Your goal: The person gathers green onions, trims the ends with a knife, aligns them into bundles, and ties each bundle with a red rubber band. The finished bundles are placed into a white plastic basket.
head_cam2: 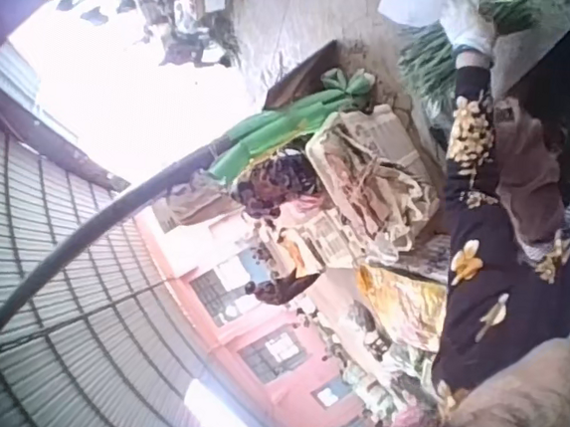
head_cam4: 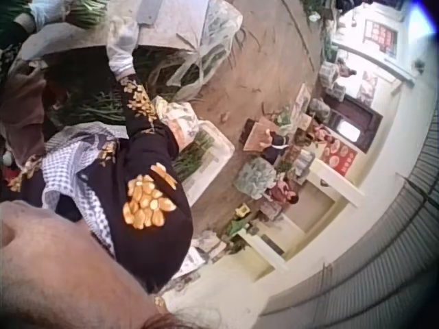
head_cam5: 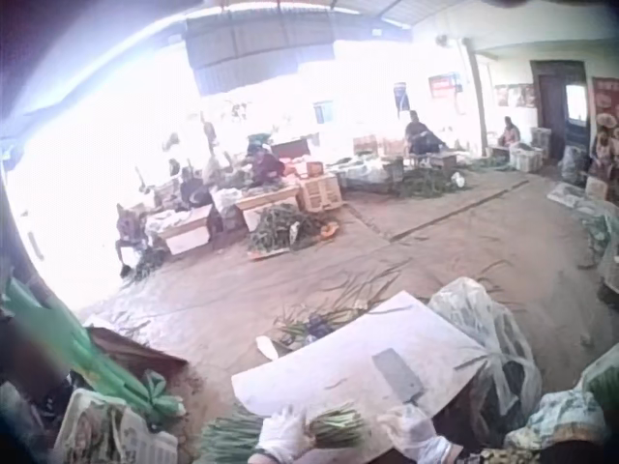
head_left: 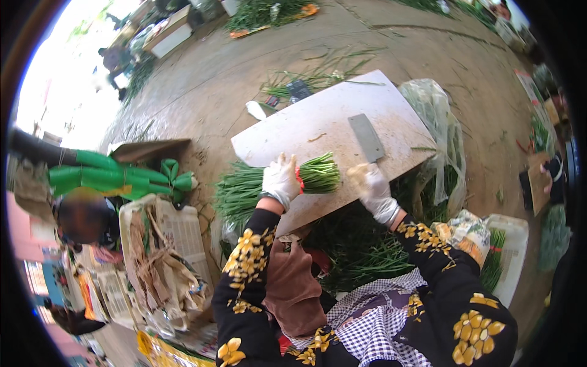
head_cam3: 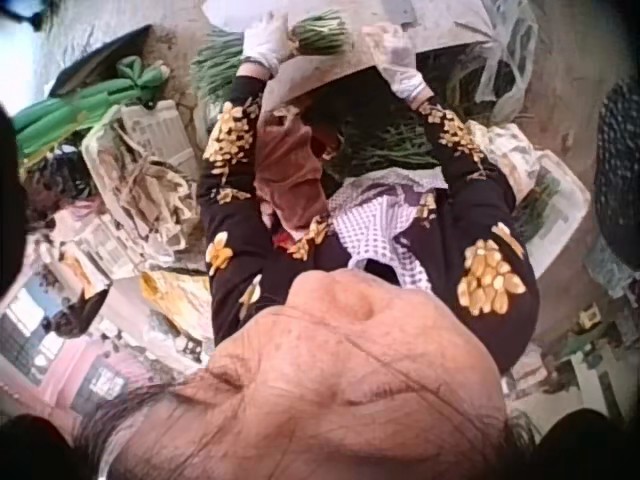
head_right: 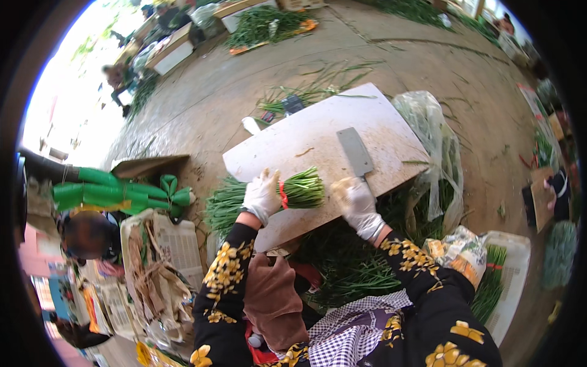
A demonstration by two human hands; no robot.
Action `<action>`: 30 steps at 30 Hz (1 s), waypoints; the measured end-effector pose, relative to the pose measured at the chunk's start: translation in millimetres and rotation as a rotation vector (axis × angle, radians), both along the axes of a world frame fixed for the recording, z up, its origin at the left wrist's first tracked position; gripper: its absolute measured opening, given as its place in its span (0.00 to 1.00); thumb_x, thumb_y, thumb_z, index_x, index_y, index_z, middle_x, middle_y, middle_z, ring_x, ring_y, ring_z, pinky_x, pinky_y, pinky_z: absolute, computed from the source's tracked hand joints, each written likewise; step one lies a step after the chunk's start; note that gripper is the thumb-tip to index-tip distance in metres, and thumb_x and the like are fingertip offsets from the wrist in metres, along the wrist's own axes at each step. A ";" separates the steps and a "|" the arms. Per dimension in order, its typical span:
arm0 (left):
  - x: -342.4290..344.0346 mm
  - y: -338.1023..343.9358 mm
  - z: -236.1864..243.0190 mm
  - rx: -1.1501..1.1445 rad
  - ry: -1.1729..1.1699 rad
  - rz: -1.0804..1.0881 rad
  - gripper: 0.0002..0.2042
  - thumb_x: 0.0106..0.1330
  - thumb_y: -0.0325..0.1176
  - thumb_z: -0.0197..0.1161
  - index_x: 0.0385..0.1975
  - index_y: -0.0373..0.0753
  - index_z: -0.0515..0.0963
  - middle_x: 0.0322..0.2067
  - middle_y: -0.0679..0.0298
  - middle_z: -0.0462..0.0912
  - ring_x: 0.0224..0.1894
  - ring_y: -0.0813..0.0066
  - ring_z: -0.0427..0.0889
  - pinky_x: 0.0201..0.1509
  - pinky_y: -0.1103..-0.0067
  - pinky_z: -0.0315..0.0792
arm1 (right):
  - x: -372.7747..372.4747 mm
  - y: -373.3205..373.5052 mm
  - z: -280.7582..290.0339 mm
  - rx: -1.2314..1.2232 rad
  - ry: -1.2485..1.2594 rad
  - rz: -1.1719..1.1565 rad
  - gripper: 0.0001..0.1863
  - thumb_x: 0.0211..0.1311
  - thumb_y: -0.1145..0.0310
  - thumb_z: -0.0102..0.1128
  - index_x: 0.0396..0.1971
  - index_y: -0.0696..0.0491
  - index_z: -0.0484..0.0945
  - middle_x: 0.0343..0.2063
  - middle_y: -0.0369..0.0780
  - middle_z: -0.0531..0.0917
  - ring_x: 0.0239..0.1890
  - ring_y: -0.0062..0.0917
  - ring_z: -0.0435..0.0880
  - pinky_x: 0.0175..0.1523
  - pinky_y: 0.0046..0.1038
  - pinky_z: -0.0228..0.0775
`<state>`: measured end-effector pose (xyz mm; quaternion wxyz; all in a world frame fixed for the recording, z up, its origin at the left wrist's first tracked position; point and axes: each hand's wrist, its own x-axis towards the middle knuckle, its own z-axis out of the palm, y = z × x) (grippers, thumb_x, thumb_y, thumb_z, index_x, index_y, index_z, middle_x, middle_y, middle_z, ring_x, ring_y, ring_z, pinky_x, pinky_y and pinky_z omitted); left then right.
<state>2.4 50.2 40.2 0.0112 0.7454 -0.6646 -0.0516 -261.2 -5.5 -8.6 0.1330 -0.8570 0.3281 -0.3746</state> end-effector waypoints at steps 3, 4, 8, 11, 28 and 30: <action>-33.7 -6.3 6.2 0.032 -0.155 -0.147 0.47 0.42 0.43 0.73 0.66 0.40 0.59 0.63 0.47 0.63 0.61 0.49 0.65 0.65 0.52 0.56 | -45.1 -15.5 -29.0 0.144 0.310 -0.350 0.28 0.50 0.65 0.67 0.52 0.57 0.71 0.43 0.46 0.74 0.46 0.40 0.74 0.49 0.39 0.68; -36.0 -6.7 1.2 0.053 -0.107 -0.120 0.48 0.39 0.43 0.75 0.65 0.40 0.59 0.62 0.48 0.65 0.62 0.50 0.65 0.67 0.54 0.55 | -42.2 -13.0 -32.1 0.209 0.388 -0.353 0.31 0.50 0.64 0.66 0.55 0.56 0.69 0.44 0.47 0.73 0.47 0.40 0.73 0.49 0.39 0.68; -22.0 -25.6 -21.9 0.152 0.088 -0.060 0.48 0.33 0.44 0.79 0.59 0.36 0.64 0.52 0.52 0.73 0.57 0.55 0.70 0.63 0.64 0.63 | -29.2 -18.2 -44.2 0.284 0.484 -0.398 0.36 0.51 0.66 0.63 0.62 0.55 0.64 0.45 0.46 0.73 0.45 0.38 0.75 0.47 0.37 0.71; -36.8 -29.6 -26.2 -0.016 -0.091 0.027 0.39 0.40 0.43 0.76 0.54 0.37 0.67 0.42 0.56 0.75 0.47 0.58 0.75 0.52 0.66 0.70 | -32.2 -34.7 -54.5 0.367 0.523 -0.429 0.37 0.50 0.67 0.63 0.62 0.58 0.62 0.43 0.47 0.73 0.43 0.38 0.75 0.46 0.36 0.73; -86.4 -19.4 -26.8 0.231 0.057 0.070 0.60 0.33 0.50 0.81 0.67 0.34 0.53 0.54 0.46 0.69 0.55 0.50 0.72 0.58 0.65 0.70 | -56.8 -3.5 -40.4 0.438 -0.288 -0.115 0.28 0.55 0.73 0.61 0.57 0.52 0.65 0.50 0.50 0.75 0.49 0.41 0.79 0.46 0.35 0.75; -106.5 -18.0 -34.9 0.242 0.040 0.149 0.54 0.35 0.47 0.80 0.65 0.36 0.57 0.48 0.49 0.74 0.47 0.54 0.79 0.47 0.68 0.77 | -61.5 -2.7 -36.1 0.567 -0.127 -0.180 0.25 0.56 0.71 0.62 0.55 0.53 0.67 0.46 0.50 0.78 0.44 0.43 0.81 0.44 0.37 0.75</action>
